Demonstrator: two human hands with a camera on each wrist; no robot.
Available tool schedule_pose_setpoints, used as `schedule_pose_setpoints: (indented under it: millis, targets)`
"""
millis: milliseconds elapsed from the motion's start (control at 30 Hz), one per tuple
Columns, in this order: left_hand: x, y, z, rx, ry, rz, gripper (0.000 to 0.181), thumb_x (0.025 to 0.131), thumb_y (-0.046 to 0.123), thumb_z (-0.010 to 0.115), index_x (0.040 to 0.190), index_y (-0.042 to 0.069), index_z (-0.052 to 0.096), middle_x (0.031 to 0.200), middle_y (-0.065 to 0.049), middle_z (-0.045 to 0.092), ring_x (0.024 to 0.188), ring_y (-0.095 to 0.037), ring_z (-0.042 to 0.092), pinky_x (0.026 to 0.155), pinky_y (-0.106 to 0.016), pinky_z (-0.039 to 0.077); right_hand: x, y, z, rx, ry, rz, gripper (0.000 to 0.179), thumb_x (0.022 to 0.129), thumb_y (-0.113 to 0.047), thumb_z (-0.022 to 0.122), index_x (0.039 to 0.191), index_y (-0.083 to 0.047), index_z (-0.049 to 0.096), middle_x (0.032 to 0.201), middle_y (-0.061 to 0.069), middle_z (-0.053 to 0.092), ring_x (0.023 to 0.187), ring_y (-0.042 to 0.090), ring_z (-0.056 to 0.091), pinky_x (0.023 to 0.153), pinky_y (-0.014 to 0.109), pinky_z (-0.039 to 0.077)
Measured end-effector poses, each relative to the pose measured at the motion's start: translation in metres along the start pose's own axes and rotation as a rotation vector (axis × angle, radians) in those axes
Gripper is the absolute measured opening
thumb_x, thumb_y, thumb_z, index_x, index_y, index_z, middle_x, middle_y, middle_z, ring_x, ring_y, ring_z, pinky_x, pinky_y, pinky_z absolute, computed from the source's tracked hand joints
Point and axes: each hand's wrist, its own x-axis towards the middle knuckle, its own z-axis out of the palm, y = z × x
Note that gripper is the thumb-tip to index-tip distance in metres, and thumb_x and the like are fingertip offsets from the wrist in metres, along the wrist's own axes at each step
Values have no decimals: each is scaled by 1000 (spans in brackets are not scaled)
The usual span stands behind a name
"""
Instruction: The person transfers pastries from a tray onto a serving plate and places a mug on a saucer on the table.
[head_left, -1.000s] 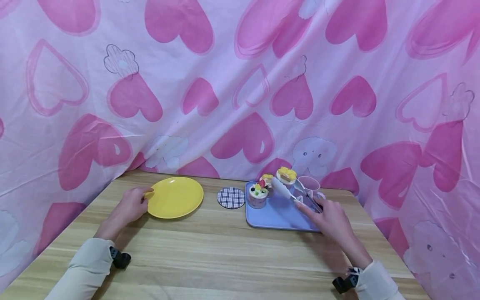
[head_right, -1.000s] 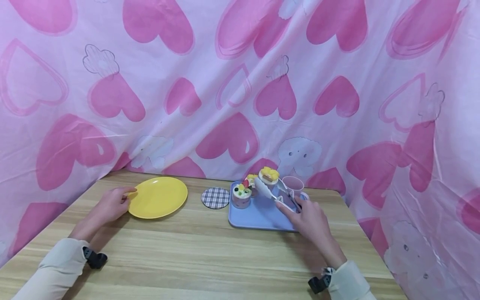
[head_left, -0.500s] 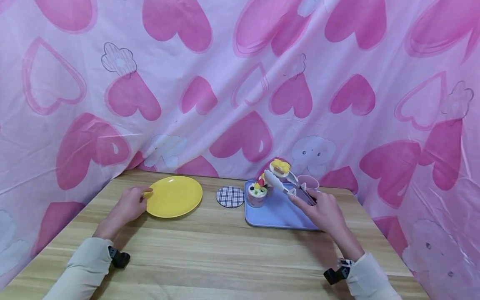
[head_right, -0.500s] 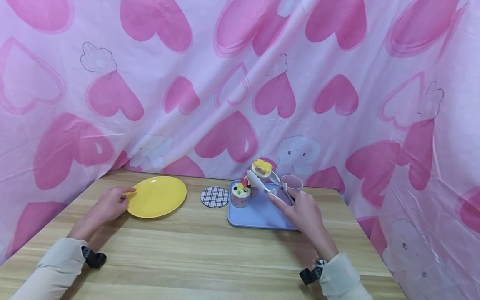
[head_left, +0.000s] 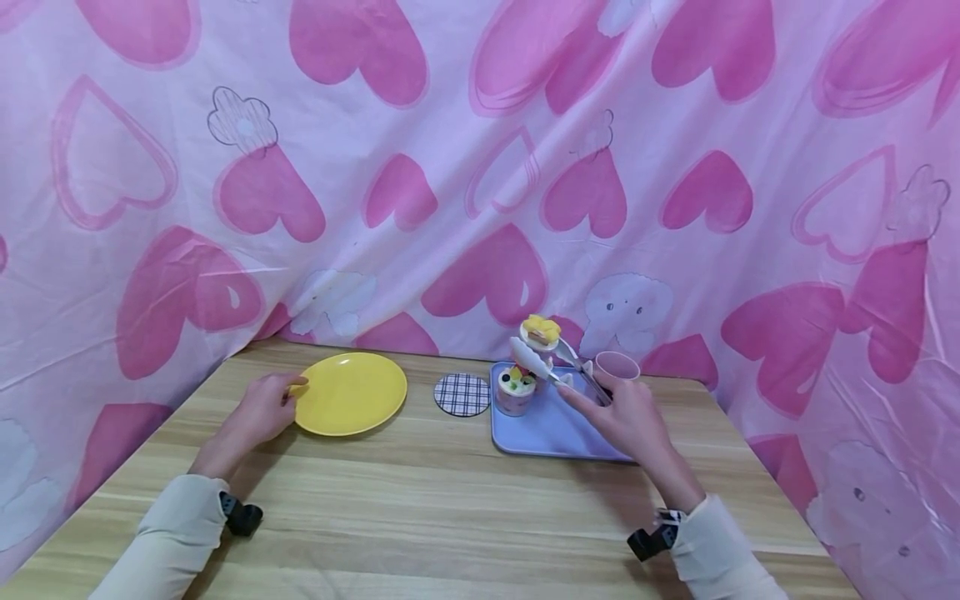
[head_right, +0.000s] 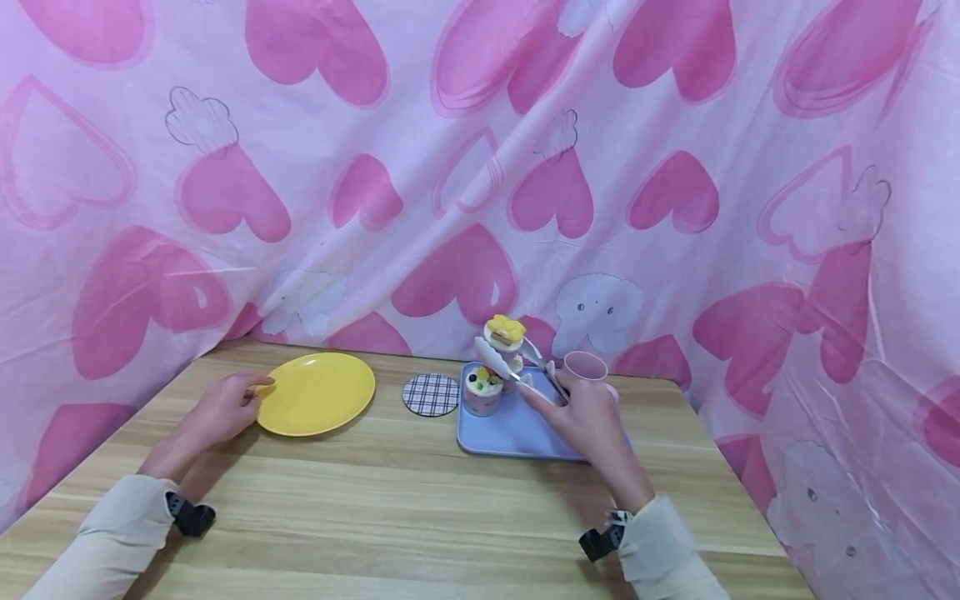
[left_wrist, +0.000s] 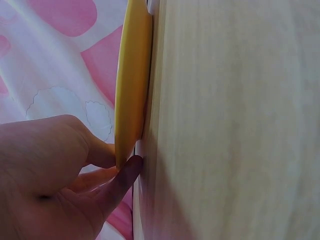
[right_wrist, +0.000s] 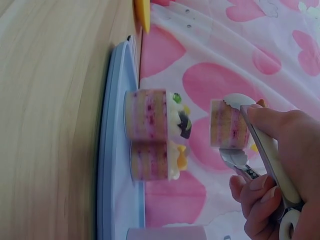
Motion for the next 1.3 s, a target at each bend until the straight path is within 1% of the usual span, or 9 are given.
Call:
schedule_pose_setpoints:
  millis: [133,233,300,367,500,633,800,1133,1300]
  targets:
    - [-1,1,-1,-2,-3,-2,41,83,-6,59,123,-11,64,125,-34,62,114,-49,57,99,-65,48,1,-6,3,-9,19,-32,87,76,-84,57,132,-19,67,61,4,43,61,19,45,48,27,35]
    - [-3,2,-1,-5,-1,4,41,83,-6,58,123,-11,64,125,-34,62,114,-50,57,100,-65,47,3,-12,6,-27,41,-52,81,76,-86,55,121,-21,72,60,2,46,63,18,47,59,34,33]
    - [-3,2,-1,-8,-1,5,41,83,-7,58,123,-12,64,125,-34,62,114,-50,57,99,-65,48,4,-15,8,-11,45,-63,75,77,-83,58,116,-21,73,60,2,47,62,19,48,60,35,33]
    - [-3,3,-1,-12,-3,3,40,83,-7,57,123,-11,64,125,-34,62,115,-50,57,99,-64,48,4,-19,10,9,37,-69,75,77,-81,61,120,-20,73,60,2,47,60,18,48,58,35,35]
    - [-3,3,-1,-15,-9,-2,40,83,-8,58,123,-11,64,125,-33,63,114,-48,58,98,-63,49,4,-25,15,40,6,-79,81,77,-79,63,132,-19,68,58,2,45,55,18,46,44,26,35]
    - [-3,3,-1,-15,-10,-5,40,84,-8,57,123,-11,63,125,-33,63,112,-45,59,97,-63,50,5,-31,22,36,-25,-85,90,74,-85,58,137,-21,64,57,1,43,53,18,44,42,24,32]
    - [-4,3,-1,-15,4,10,39,83,-8,57,121,-12,64,123,-33,64,111,-46,60,96,-63,50,5,-39,30,35,-37,-114,89,73,-88,56,132,-23,68,58,-1,46,56,16,45,44,24,32]
    - [-1,1,0,-11,-7,-7,40,84,-7,57,123,-10,64,125,-33,63,116,-48,58,99,-63,49,4,-55,38,69,-24,-144,69,79,-68,71,129,-20,70,61,-1,47,62,16,46,48,25,34]
    - [-1,1,0,-18,-4,-7,40,83,-8,57,123,-11,64,125,-33,62,115,-48,58,99,-64,48,4,-62,42,70,-21,-160,67,79,-71,69,126,-23,72,58,-2,44,59,15,44,48,25,31]
